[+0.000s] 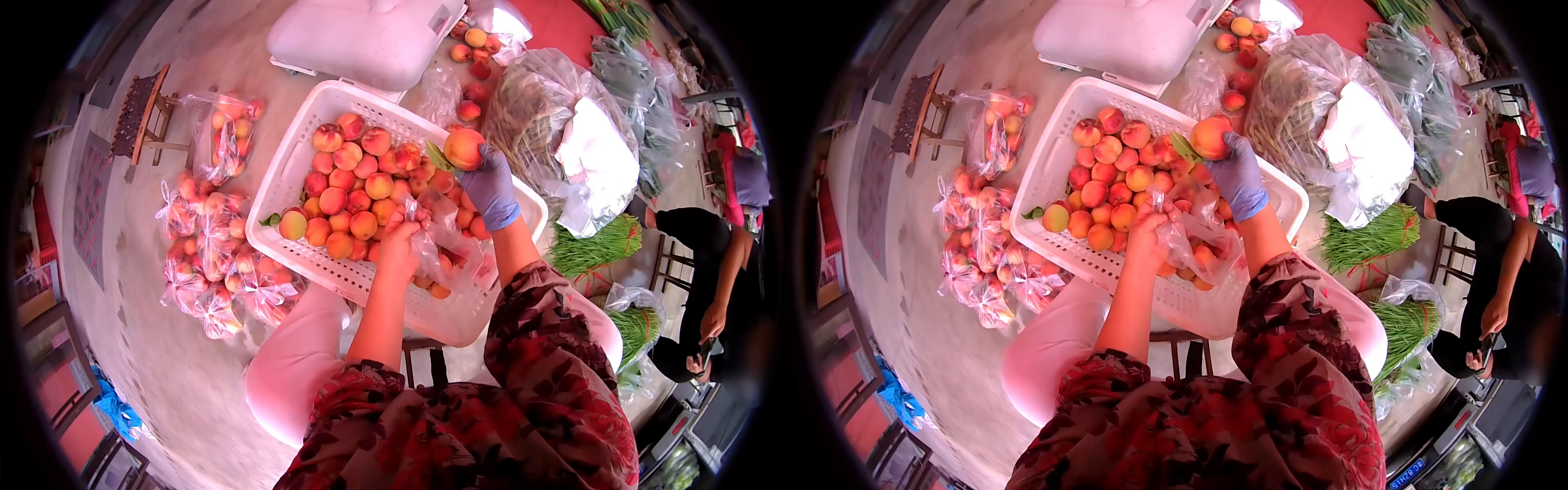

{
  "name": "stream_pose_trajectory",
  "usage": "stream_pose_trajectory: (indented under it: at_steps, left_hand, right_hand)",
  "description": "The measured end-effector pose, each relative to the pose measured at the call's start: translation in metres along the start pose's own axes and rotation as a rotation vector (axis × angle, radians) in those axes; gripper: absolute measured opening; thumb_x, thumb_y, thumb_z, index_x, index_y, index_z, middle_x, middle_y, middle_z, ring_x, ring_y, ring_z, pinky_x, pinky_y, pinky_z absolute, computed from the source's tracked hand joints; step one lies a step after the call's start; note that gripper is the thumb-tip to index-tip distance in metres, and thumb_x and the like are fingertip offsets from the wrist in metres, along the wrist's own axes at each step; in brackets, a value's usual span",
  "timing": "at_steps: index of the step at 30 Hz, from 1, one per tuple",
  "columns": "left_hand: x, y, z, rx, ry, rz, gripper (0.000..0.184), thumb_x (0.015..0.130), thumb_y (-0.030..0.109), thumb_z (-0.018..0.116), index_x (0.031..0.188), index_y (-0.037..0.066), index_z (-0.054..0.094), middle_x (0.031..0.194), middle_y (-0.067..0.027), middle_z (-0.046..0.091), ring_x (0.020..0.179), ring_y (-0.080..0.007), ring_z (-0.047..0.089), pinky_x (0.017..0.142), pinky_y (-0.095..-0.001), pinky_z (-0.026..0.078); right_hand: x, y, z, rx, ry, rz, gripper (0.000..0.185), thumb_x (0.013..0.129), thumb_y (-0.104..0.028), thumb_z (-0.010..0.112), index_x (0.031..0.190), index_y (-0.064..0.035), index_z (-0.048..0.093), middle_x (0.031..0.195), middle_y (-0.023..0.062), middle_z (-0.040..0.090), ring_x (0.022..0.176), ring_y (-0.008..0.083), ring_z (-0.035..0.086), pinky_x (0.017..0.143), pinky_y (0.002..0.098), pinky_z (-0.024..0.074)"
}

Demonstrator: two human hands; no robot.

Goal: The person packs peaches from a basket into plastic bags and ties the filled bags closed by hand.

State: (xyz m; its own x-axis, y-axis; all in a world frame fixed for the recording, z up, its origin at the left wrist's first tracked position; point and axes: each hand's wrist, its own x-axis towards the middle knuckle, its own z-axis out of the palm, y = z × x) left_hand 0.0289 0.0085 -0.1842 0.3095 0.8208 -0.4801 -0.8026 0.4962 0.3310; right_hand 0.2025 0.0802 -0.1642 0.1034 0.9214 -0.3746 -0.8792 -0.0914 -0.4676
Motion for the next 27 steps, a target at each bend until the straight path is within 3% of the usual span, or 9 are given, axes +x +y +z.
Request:
stream_pose_trajectory:
  at_steps: [2,6,10,16,20,23,24,25,27]
  left_hand:
    - [0.015,-0.004,0.007,-0.054,-0.017,-0.024,0.030,0.073,-0.009,0.044,0.100,0.002,0.051,0.084,-0.0062,0.055,0.075,-0.0154,0.052,0.069,-0.0268,0.044]
    - [0.040,-0.011,0.013,-0.143,0.050,-0.024,0.030,0.075,-0.007,0.045,0.104,0.003,0.050,0.085,-0.0062,0.055,0.074,-0.0162,0.053,0.069,-0.0275,0.044]
    - [0.056,-0.008,0.001,-0.116,0.023,-0.011,0.030,0.076,-0.005,0.046,0.105,0.003,0.049,0.088,-0.0067,0.054,0.076,-0.0171,0.052,0.066,-0.0278,0.045]
    - [0.071,0.007,-0.021,-0.172,0.047,0.023,0.027,0.077,-0.003,0.046,0.103,0.003,0.048,0.089,-0.0064,0.053,0.077,-0.0181,0.052,0.066,-0.0290,0.046]
    - [0.073,0.011,-0.013,-0.142,0.040,0.007,0.022,0.078,-0.001,0.048,0.099,0.003,0.048,0.083,-0.0060,0.053,0.073,-0.0174,0.053,0.064,-0.0280,0.046]
    - [0.072,0.013,-0.017,-0.096,0.268,0.001,0.015,0.079,0.004,0.050,0.094,0.004,0.050,0.080,-0.0050,0.054,0.069,-0.0158,0.054,0.060,-0.0276,0.046]
    - [0.068,0.017,-0.024,-0.057,0.302,0.013,0.015,0.080,0.005,0.050,0.095,0.003,0.051,0.081,-0.0047,0.054,0.069,-0.0152,0.054,0.060,-0.0275,0.046]
    - [0.065,0.023,-0.033,-0.019,0.329,0.025,0.016,0.081,0.006,0.050,0.096,0.003,0.051,0.081,-0.0045,0.054,0.069,-0.0145,0.054,0.059,-0.0274,0.046]
    - [0.063,0.035,-0.037,0.043,0.422,0.056,0.017,0.082,0.008,0.050,0.098,0.003,0.052,0.082,-0.0042,0.055,0.068,-0.0139,0.054,0.058,-0.0272,0.046]
  right_hand:
    - [0.040,-0.031,-0.003,-0.006,-0.117,0.103,0.043,0.078,-0.012,0.059,0.114,0.0051,0.044,0.114,0.0126,0.050,0.103,0.0269,0.050,0.093,0.0390,0.0399]
    - [0.121,-0.066,-0.022,-0.752,0.115,-0.012,0.053,0.069,-0.014,0.065,0.116,0.0016,0.047,0.116,0.0144,0.047,0.102,0.0281,0.050,0.089,0.0350,0.0423]
    - [0.185,-0.059,-0.083,-1.853,0.023,-0.276,0.069,0.064,-0.024,0.071,0.122,0.0006,0.042,0.113,0.0199,0.046,0.105,0.0312,0.048,0.093,0.0307,0.0382]
    - [0.234,-0.026,-0.138,-2.012,-0.208,-0.348,0.068,0.065,-0.021,0.069,0.125,-0.0078,0.040,0.125,0.0170,0.041,0.115,0.0332,0.040,0.097,0.0334,0.0345]
    - [0.232,-0.016,-0.137,-2.452,-0.313,-0.401,0.062,0.068,-0.029,0.066,0.124,-0.0135,0.044,0.124,0.0105,0.046,0.117,0.0292,0.040,0.098,0.0391,0.0321]
    - [0.231,-0.028,-0.143,-2.382,-0.345,-0.377,0.052,0.069,-0.029,0.065,0.117,-0.0129,0.052,0.118,0.0105,0.052,0.116,0.0280,0.041,0.096,0.0377,0.0332]
    - [0.232,-0.033,-0.138,-2.195,-0.343,-0.461,0.035,0.075,-0.024,0.062,0.107,-0.0116,0.059,0.109,0.0102,0.057,0.107,0.0255,0.049,0.089,0.0329,0.0401]
    - [0.213,-0.038,-0.104,-1.722,-0.154,-0.274,0.023,0.081,-0.015,0.057,0.102,-0.0083,0.061,0.100,0.0109,0.060,0.089,0.0199,0.057,0.079,0.0250,0.0446]
    - [0.175,-0.045,-0.039,-1.268,-0.211,-0.491,0.019,0.083,-0.009,0.052,0.100,-0.0058,0.060,0.090,0.0127,0.059,0.072,0.0156,0.057,0.070,0.0226,0.0461]
